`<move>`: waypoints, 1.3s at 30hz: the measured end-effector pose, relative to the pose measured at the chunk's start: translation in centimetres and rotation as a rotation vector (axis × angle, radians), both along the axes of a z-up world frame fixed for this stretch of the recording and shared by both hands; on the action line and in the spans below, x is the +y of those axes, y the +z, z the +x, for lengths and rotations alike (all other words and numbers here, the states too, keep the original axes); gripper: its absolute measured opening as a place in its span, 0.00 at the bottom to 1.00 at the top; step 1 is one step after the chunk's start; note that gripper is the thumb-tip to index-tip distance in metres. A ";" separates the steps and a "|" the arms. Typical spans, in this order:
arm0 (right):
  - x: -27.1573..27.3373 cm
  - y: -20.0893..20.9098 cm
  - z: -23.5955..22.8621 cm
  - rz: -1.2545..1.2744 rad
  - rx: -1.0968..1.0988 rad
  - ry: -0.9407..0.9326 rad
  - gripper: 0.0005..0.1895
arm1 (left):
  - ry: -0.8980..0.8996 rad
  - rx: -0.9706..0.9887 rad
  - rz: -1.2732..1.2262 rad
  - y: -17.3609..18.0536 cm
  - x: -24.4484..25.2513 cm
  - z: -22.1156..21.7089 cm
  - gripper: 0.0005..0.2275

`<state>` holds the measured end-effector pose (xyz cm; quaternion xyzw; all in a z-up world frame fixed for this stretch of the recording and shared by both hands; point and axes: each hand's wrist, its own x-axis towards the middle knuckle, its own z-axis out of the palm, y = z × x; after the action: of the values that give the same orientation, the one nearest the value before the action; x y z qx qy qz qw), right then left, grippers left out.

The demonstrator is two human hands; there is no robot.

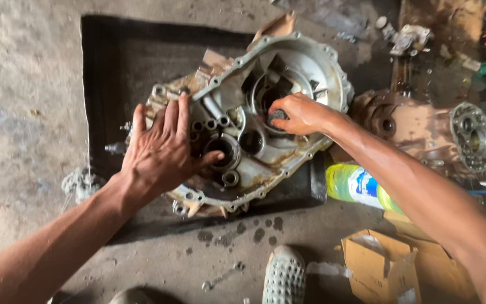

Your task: The person pours a liquid from a plastic bottle into a disassembled engine casing and then uses a cloth to scrub the interior surfaces. The person repeatedly wipes the inside of the casing, focusing on the central bearing area and the surrounding metal walls.

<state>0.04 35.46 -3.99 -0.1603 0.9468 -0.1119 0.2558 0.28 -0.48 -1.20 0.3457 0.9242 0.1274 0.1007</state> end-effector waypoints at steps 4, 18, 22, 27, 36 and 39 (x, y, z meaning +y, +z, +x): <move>0.0 1.1 -0.9 0.043 -0.194 0.158 0.19 | 0.010 0.031 0.056 -0.6 -0.1 0.1 0.53; 1.3 0.0 -1.6 -0.009 -0.266 0.110 0.16 | -0.020 0.050 0.061 -0.3 0.0 -0.3 0.51; -0.3 -0.8 -1.1 0.244 -0.185 -0.173 0.19 | 0.002 -0.037 -0.040 0.0 0.4 -0.5 0.53; 1.4 1.0 -2.2 0.226 -0.337 0.026 0.18 | 0.002 -0.068 -0.095 -0.1 0.2 -0.2 0.54; 0.2 0.0 -1.1 -0.156 -0.173 -0.367 0.17 | 0.017 -0.057 -0.011 1.1 0.3 -0.2 0.53; -1.8 4.2 0.1 -0.361 -0.213 -0.629 0.14 | 0.020 -0.137 -0.089 1.1 0.3 -0.4 0.53</move>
<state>0.16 33.70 0.25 0.1083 0.8829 -0.3659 0.2738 -0.08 -0.15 -0.14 0.3220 0.9233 0.1107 0.1776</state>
